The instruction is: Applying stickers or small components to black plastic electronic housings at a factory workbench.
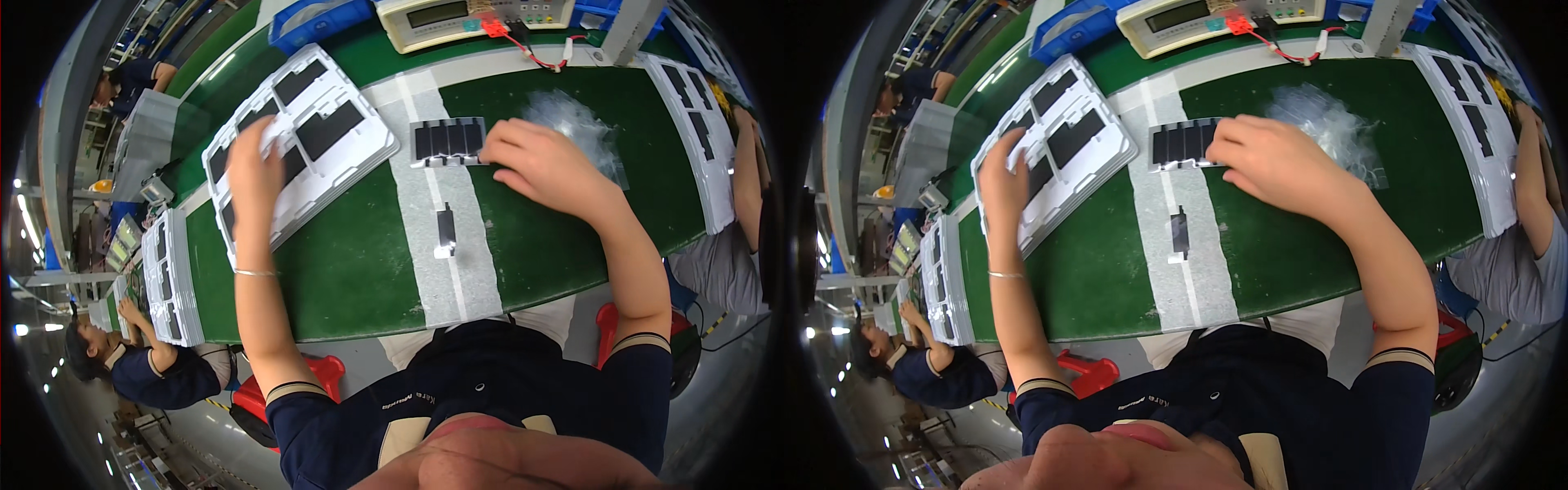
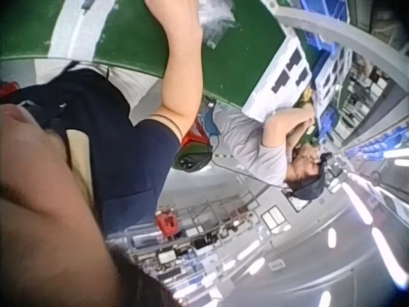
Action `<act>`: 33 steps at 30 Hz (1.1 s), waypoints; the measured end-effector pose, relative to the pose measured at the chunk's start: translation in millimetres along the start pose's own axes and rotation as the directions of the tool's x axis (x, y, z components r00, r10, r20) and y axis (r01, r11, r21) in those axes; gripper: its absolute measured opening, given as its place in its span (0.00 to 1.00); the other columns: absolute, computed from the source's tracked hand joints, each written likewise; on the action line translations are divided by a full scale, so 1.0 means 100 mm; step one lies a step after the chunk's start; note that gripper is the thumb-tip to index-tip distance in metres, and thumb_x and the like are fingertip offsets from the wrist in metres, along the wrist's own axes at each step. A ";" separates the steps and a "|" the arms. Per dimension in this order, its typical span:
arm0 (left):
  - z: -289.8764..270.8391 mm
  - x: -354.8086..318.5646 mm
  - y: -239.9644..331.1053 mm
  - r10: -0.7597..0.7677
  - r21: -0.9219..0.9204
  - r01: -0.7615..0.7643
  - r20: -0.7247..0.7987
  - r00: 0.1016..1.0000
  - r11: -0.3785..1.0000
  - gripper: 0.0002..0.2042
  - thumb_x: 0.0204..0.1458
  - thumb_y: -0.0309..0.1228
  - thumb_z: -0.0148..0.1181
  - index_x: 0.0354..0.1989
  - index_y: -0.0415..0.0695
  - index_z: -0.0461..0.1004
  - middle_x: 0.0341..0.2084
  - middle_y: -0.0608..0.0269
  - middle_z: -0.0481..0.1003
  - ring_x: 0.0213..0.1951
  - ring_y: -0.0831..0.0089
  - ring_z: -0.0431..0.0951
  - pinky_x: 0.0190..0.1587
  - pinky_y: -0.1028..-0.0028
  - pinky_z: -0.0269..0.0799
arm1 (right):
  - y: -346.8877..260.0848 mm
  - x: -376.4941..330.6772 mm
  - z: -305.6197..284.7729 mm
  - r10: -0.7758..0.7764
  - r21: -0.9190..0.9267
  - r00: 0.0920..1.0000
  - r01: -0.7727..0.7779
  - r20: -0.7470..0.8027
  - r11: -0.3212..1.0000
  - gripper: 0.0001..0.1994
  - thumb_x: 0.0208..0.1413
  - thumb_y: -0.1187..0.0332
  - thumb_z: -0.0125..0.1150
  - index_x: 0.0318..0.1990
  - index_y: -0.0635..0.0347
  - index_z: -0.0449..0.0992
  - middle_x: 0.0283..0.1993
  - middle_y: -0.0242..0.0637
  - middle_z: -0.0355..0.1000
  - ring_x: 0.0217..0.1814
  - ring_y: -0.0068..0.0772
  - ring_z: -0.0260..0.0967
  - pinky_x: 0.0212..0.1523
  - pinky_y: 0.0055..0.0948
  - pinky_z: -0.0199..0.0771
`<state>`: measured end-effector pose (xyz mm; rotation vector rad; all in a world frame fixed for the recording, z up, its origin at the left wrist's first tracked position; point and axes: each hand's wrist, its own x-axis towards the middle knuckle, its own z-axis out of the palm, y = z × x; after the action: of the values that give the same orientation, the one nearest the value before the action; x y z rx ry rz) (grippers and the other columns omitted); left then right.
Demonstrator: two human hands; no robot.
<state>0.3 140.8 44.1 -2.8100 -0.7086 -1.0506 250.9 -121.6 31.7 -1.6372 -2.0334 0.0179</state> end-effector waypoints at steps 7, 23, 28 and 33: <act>-0.24 -0.49 -1.84 -0.608 0.330 0.515 0.338 0.718 0.791 0.26 0.43 0.26 0.60 0.55 0.44 0.64 0.49 0.46 0.68 0.51 0.54 0.68 0.52 0.65 0.63 | -0.22 0.06 0.05 -0.106 0.000 0.993 0.106 0.061 0.994 0.11 0.39 0.74 0.62 0.32 0.58 0.68 0.32 0.32 0.64 0.37 0.35 0.65 0.37 0.32 0.68; -0.12 -0.07 -2.53 -0.433 0.000 0.547 0.610 0.664 0.837 0.39 0.24 0.19 0.68 0.55 0.44 0.62 0.50 0.58 0.67 0.54 0.67 0.63 0.56 0.72 0.56 | 0.27 -0.02 0.07 0.036 -0.040 0.997 -0.033 0.069 0.999 0.09 0.43 0.69 0.61 0.32 0.57 0.69 0.31 0.35 0.67 0.39 0.39 0.67 0.40 0.36 0.68; -0.17 -0.10 -2.44 -0.434 -0.040 0.553 0.574 0.694 0.832 0.40 0.23 0.17 0.68 0.54 0.41 0.62 0.48 0.55 0.68 0.52 0.65 0.66 0.55 0.72 0.59 | 0.30 -0.02 0.07 0.053 -0.015 0.997 -0.053 0.050 0.998 0.08 0.44 0.68 0.60 0.33 0.57 0.70 0.33 0.36 0.69 0.41 0.41 0.68 0.39 0.38 0.69; -0.21 -0.09 -1.81 -0.370 0.163 0.344 0.174 0.913 0.925 0.33 0.25 0.20 0.69 0.48 0.44 0.67 0.39 0.54 0.67 0.42 0.60 0.69 0.46 0.68 0.66 | 0.33 -0.06 0.11 0.059 -0.026 0.998 -0.058 0.036 0.998 0.09 0.44 0.67 0.60 0.34 0.58 0.72 0.34 0.37 0.71 0.41 0.42 0.70 0.39 0.38 0.70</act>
<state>-97.5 294.5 35.9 -2.7603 -1.3046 -0.7239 277.5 -114.6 9.4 -1.7235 -2.0197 0.0436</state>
